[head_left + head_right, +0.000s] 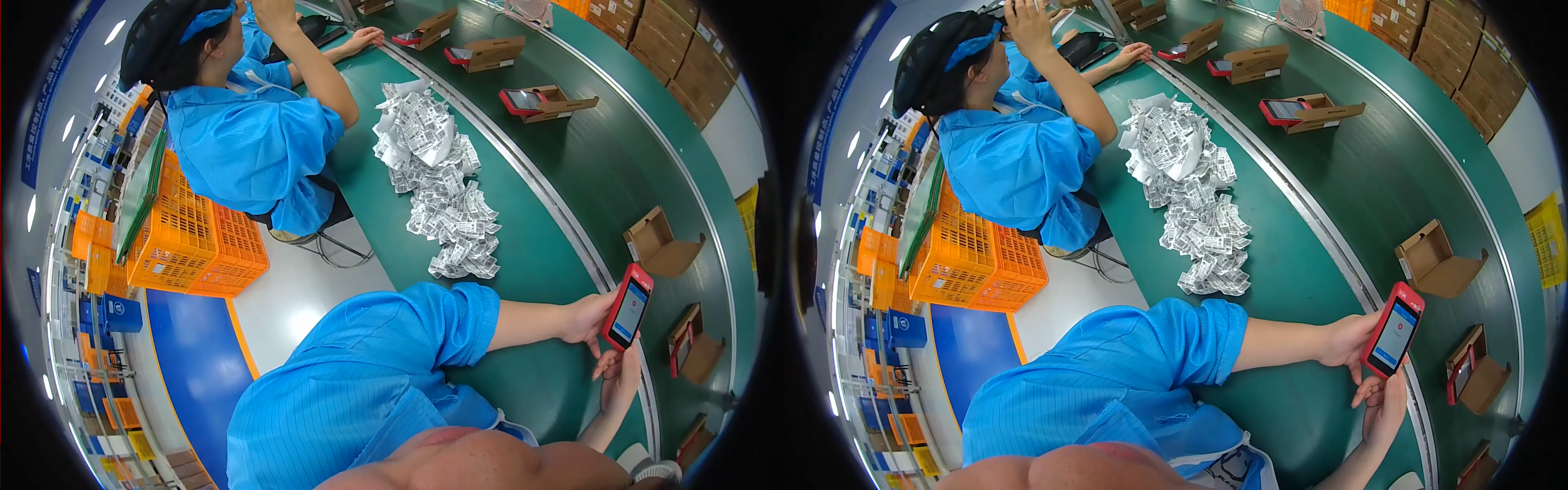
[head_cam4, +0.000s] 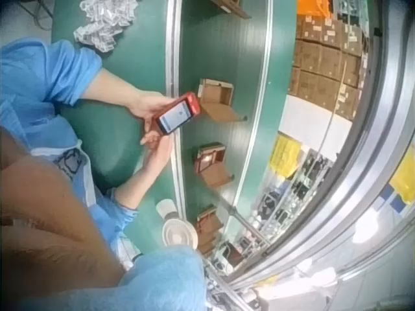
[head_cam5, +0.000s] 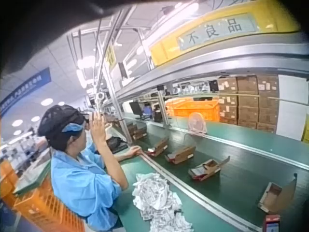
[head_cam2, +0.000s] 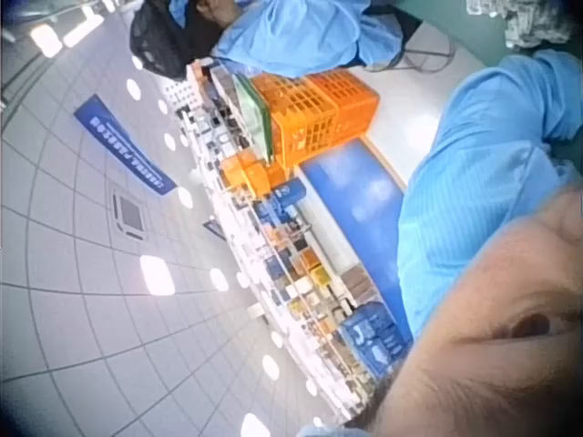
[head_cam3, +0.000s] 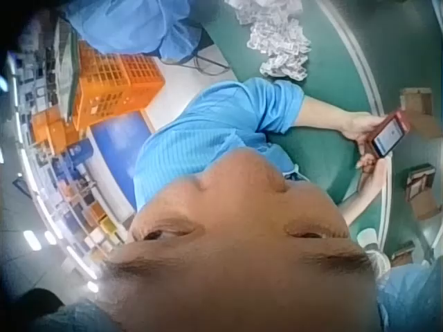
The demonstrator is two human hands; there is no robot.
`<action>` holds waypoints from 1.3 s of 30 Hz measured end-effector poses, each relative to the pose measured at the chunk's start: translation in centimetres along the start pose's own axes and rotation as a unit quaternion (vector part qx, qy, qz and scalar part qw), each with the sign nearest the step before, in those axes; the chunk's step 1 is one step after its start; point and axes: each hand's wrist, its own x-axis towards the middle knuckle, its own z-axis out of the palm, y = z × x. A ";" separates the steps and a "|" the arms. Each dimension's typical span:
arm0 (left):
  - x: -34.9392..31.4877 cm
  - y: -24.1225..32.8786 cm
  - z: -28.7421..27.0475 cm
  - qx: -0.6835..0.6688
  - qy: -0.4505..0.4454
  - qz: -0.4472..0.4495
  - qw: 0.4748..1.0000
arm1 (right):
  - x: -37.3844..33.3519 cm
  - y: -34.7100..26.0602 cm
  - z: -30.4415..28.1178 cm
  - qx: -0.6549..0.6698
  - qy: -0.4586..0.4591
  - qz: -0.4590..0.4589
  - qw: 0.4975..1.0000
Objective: Inspecting and testing handheld electronic devices on a production line.
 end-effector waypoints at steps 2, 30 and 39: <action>0.2 -0.2 -0.4 -0.011 0.007 -0.004 1.000 | 0.1 0.9 -0.7 -0.005 -0.006 0.003 1.000; 0.0 0.4 0.2 0.129 -0.006 -0.061 0.990 | 1.6 4.1 -3.2 -0.040 0.111 -0.054 0.992; -0.5 0.1 0.7 0.173 0.035 -0.055 0.983 | 1.4 3.9 -2.6 -0.035 0.103 -0.067 0.992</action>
